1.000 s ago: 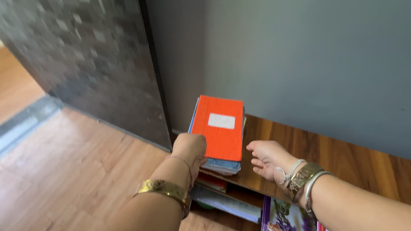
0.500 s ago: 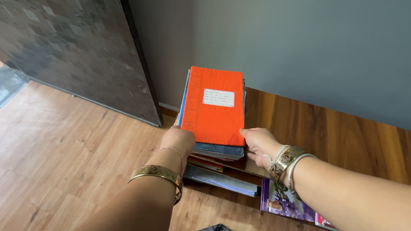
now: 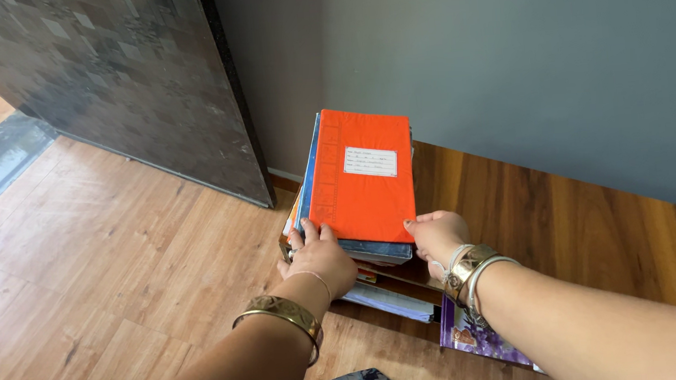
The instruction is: The person repeatedly picks books and notebooks from a low wooden shelf and places them onto a stack on a nearby table. The person handles items one at a time, including textbooks and notebooks, and continues until the shelf is empty.
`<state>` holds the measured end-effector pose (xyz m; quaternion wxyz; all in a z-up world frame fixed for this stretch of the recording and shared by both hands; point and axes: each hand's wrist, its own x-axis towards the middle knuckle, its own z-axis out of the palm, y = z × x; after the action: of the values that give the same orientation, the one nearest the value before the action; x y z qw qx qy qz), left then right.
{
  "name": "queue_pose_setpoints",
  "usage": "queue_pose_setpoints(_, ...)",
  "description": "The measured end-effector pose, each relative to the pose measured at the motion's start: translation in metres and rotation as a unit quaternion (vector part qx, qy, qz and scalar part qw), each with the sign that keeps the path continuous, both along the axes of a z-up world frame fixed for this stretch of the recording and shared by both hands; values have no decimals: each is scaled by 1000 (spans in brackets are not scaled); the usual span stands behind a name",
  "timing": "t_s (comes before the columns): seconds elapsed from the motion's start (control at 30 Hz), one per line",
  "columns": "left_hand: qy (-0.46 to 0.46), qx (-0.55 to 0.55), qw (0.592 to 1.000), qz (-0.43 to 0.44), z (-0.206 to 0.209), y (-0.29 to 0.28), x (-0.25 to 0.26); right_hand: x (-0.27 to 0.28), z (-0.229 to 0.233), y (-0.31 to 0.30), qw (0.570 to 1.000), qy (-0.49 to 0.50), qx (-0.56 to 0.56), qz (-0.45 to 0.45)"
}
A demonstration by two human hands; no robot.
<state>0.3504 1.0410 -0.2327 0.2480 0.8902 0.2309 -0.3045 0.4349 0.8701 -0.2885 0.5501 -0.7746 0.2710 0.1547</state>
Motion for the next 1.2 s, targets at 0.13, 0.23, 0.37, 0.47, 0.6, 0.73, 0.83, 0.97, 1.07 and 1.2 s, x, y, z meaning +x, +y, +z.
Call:
queue_pose_setpoints(0.13, -51, 1, 999, -1, 2, -6, -8, -7, -5, -8, 1000, 6, -19, 10)
queue_pose_setpoints(0.23, -96, -30, 994, 38, -3, -6, -6, -17, 1, -9, 1000, 7, -11, 19)
queue_pose_setpoints(0.37, -117, -67, 981, 140, -3, -4, 2, -36, 20, -10, 999, -25, -20, 20)
queue_pose_setpoints(0.47, -160, -93, 960, 212, 9, 0, 9, -42, 42, -18, 998, -59, 5, 26)
queue_pose_setpoints(0.6, -229, -125, 937, 233, 28, -10, 7, -50, 69, -30, 996, -81, 34, 23)
queue_pose_setpoints(0.73, -220, -251, 898, 287, 59, -29, 1, -71, 94, -44, 991, -116, 72, -6)
queue_pose_setpoints(0.83, -243, -331, 860, 304, 85, -45, -16, -93, 114, -59, 986, -149, 66, -18)
queue_pose_setpoints(0.97, -278, -355, 848, 278, 115, -67, -58, -132, 140, -77, 971, -218, 95, -34)
queue_pose_setpoints(1.07, -294, -381, 842, 245, 137, -81, -94, -177, 162, -92, 962, -246, 106, -57)
queue_pose_setpoints(1.2, -313, -370, 853, 194, 160, -108, -133, -233, 189, -118, 956, -266, 85, -93)
